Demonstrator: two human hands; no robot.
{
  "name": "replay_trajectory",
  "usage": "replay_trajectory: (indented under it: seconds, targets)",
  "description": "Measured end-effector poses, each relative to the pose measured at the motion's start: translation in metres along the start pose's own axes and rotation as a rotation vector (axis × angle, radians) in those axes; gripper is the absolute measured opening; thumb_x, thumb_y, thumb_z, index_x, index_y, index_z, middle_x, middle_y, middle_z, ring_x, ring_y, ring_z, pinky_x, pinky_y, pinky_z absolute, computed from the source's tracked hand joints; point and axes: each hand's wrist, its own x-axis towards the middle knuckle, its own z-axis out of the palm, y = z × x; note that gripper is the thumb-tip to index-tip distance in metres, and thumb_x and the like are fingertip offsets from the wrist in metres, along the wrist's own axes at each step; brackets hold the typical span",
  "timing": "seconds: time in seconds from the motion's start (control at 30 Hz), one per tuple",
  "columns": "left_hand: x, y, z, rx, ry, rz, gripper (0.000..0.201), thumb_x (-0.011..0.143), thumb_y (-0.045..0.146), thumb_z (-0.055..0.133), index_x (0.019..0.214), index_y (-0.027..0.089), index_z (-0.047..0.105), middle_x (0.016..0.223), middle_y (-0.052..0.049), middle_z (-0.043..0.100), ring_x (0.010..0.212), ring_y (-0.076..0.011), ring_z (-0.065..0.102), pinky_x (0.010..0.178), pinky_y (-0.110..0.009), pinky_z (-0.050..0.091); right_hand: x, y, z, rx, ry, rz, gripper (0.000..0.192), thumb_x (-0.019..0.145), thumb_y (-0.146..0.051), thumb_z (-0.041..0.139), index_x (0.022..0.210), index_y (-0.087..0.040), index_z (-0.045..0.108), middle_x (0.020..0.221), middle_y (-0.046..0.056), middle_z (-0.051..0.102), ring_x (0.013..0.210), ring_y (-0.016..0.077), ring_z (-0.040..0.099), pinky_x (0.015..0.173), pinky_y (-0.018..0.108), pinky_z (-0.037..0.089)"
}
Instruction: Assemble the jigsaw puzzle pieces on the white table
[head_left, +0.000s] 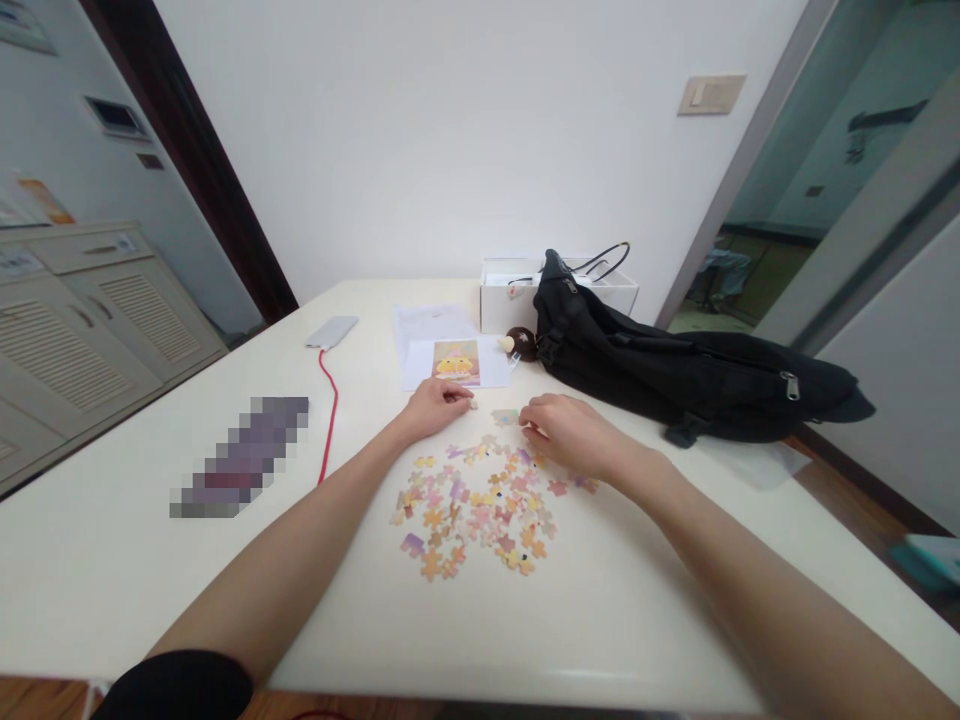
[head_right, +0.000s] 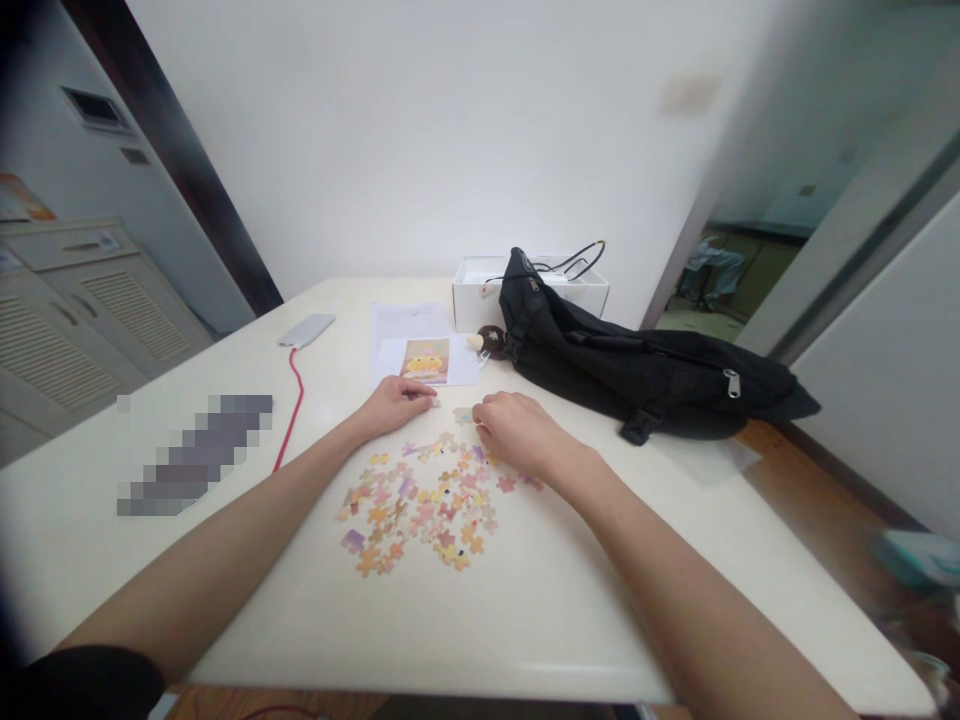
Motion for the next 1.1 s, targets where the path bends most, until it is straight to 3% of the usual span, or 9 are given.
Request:
replay_trajectory:
  seconds: [0.17,0.27,0.4,0.6,0.73,0.83,0.93,1.1]
  targets:
    - [-0.001,-0.002,0.002,-0.039,-0.024,0.040,0.023,0.073,0.036,0.066,0.074,0.014,0.074,0.071,-0.003,0.068,0.064,-0.0148,0.056,0.057,-0.024,0.039,0.004,-0.048,0.015,0.122,0.091,-0.166,0.020,0.094,-0.020,0.048,0.085,-0.014,0.066,0.092,0.009,0.065,0.089,0.0193,0.057,0.079,0.030,0.040]
    - [0.001,-0.007,0.004,-0.024,-0.025,0.050,0.021,0.071,0.033,0.065,0.076,0.014,0.074,0.069,-0.002,0.068,0.062,-0.0139,0.055,0.057,-0.024,0.039,0.010,-0.072,0.029,0.166,0.133,-0.100,0.026,0.096,-0.028,0.049,0.085,-0.014,0.067,0.088,0.008,0.064,0.086,0.0195,0.056,0.078,0.031,0.040]
    - [0.003,-0.011,0.005,0.002,-0.020,0.055,0.024,0.069,0.024,0.063,0.086,0.014,0.076,0.074,-0.002,0.069,0.065,-0.0145,0.057,0.059,-0.024,0.040,0.017,-0.083,0.041,0.153,0.135,-0.047,0.024,0.094,-0.024,0.051,0.081,-0.013,0.068,0.087,0.010,0.063,0.087,0.0208,0.056,0.080,0.033,0.040]
    - [-0.001,-0.005,0.001,0.044,-0.064,0.059,0.026,0.067,0.023,0.063,0.088,0.016,0.077,0.062,0.001,0.065,0.058,-0.0127,0.052,0.055,-0.024,0.035,0.012,-0.072,0.038,0.423,0.135,-0.042,0.008,0.084,-0.013,0.060,0.079,-0.015,0.066,0.084,0.005,0.066,0.078,0.0154,0.057,0.073,0.026,0.040]
    - [-0.002,-0.003,-0.002,0.020,-0.104,0.066,0.023,0.071,0.025,0.061,0.083,0.017,0.078,0.066,0.000,0.068,0.062,-0.0136,0.055,0.058,-0.024,0.037,0.010,-0.052,0.028,0.648,0.164,0.054,0.010,0.084,-0.012,0.060,0.078,-0.015,0.068,0.073,0.001,0.067,0.065,0.0118,0.055,0.063,0.023,0.039]
    - [-0.001,-0.005,-0.002,-0.027,-0.130,0.080,0.024,0.075,0.027,0.057,0.079,0.016,0.078,0.072,-0.002,0.070,0.067,-0.0147,0.057,0.061,-0.024,0.039,0.015,-0.032,0.024,0.738,0.264,0.130,0.015,0.083,-0.009,0.058,0.081,-0.015,0.072,0.077,0.003,0.072,0.066,0.0124,0.058,0.065,0.023,0.041]
    - [0.000,-0.007,-0.003,-0.020,-0.139,0.052,0.021,0.072,0.024,0.059,0.078,0.015,0.078,0.065,-0.001,0.068,0.061,-0.0135,0.054,0.058,-0.024,0.037,0.020,-0.013,0.024,0.802,0.337,0.209,0.017,0.082,-0.010,0.057,0.084,-0.014,0.074,0.080,0.005,0.074,0.066,0.0136,0.060,0.067,0.025,0.044]
    - [-0.002,0.005,-0.004,-0.007,-0.075,0.074,0.024,0.071,0.018,0.059,0.087,0.014,0.077,0.066,-0.002,0.067,0.059,-0.0124,0.051,0.055,-0.023,0.036,0.023,0.003,0.030,0.860,0.353,0.277,0.018,0.080,-0.011,0.057,0.085,-0.012,0.075,0.074,0.005,0.072,0.064,0.0145,0.060,0.065,0.026,0.045]
